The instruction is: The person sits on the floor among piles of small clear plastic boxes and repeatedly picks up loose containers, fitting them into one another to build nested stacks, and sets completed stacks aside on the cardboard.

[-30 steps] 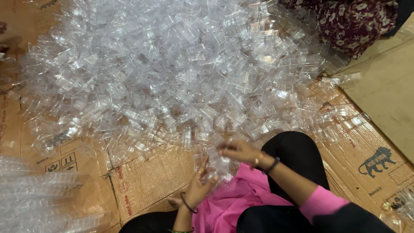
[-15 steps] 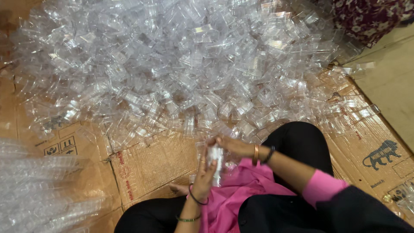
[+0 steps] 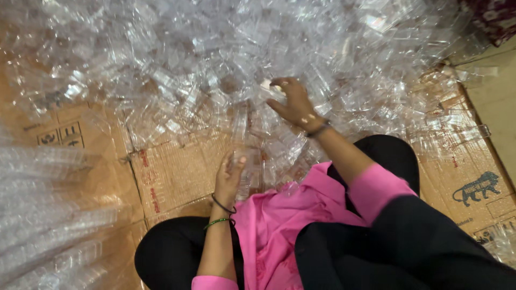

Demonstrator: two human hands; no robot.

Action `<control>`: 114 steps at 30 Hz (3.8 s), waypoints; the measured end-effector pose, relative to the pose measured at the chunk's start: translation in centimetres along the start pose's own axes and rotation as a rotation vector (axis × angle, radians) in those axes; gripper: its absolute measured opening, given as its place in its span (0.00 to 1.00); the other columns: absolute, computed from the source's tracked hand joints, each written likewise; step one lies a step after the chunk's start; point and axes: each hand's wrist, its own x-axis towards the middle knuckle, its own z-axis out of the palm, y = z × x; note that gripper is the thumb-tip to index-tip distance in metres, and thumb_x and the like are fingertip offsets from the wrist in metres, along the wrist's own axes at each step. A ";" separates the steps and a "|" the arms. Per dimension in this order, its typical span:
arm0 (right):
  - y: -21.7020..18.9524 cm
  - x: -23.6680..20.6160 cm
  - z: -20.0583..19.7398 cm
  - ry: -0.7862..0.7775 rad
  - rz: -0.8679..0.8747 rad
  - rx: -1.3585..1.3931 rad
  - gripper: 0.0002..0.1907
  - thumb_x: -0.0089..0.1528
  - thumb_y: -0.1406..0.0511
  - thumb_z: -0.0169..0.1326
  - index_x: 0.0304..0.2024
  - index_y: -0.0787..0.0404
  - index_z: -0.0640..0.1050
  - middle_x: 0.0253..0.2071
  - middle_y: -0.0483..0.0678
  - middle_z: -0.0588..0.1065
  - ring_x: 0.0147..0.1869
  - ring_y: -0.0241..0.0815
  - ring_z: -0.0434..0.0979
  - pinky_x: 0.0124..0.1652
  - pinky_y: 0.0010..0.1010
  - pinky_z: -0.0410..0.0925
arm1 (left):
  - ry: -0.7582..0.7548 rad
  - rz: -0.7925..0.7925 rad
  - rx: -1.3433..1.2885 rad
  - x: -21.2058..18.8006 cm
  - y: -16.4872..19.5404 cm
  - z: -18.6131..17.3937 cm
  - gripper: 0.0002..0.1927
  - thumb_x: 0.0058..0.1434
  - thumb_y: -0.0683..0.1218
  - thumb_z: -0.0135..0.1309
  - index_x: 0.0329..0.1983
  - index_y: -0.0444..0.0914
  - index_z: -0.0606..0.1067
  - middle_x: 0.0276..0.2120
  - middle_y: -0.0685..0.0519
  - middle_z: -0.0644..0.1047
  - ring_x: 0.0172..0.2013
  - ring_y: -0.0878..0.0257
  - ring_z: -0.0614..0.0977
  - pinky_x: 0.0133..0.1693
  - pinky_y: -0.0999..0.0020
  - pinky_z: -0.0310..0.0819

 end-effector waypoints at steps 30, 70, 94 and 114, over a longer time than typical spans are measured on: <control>-0.8 -14.1 0.7 -0.058 0.090 0.210 0.33 0.59 0.60 0.63 0.64 0.60 0.69 0.58 0.55 0.72 0.59 0.55 0.77 0.55 0.39 0.74 | 0.037 0.109 0.265 -9.7 4.4 1.4 0.31 0.69 0.50 0.54 0.73 0.37 0.62 0.56 0.49 0.76 0.55 0.65 0.76 0.57 0.70 0.68; -12.2 -17.6 0.1 -0.098 0.282 1.168 0.17 0.71 0.57 0.46 0.57 0.56 0.77 0.55 0.43 0.79 0.60 0.36 0.79 0.59 0.32 0.72 | -0.069 0.227 0.218 -15.3 5.2 7.3 0.34 0.74 0.51 0.49 0.80 0.40 0.54 0.59 0.47 0.75 0.46 0.62 0.81 0.49 0.67 0.78; 15.7 -49.7 -19.6 -0.725 1.034 -0.622 0.27 0.67 0.52 0.60 0.57 0.67 0.78 0.38 0.59 0.80 0.38 0.49 0.82 0.46 0.37 0.75 | -0.470 -0.187 -1.058 -11.1 5.0 3.4 0.39 0.73 0.72 0.36 0.72 0.41 0.67 0.51 0.42 0.76 0.44 0.50 0.83 0.46 0.57 0.80; -19.4 -18.0 -5.1 -0.500 0.247 0.395 0.19 0.70 0.57 0.53 0.54 0.64 0.80 0.41 0.61 0.78 0.46 0.47 0.80 0.47 0.34 0.73 | -0.206 -0.470 -0.866 -15.1 2.4 5.0 0.30 0.73 0.67 0.39 0.56 0.38 0.74 0.38 0.45 0.82 0.36 0.50 0.85 0.38 0.57 0.83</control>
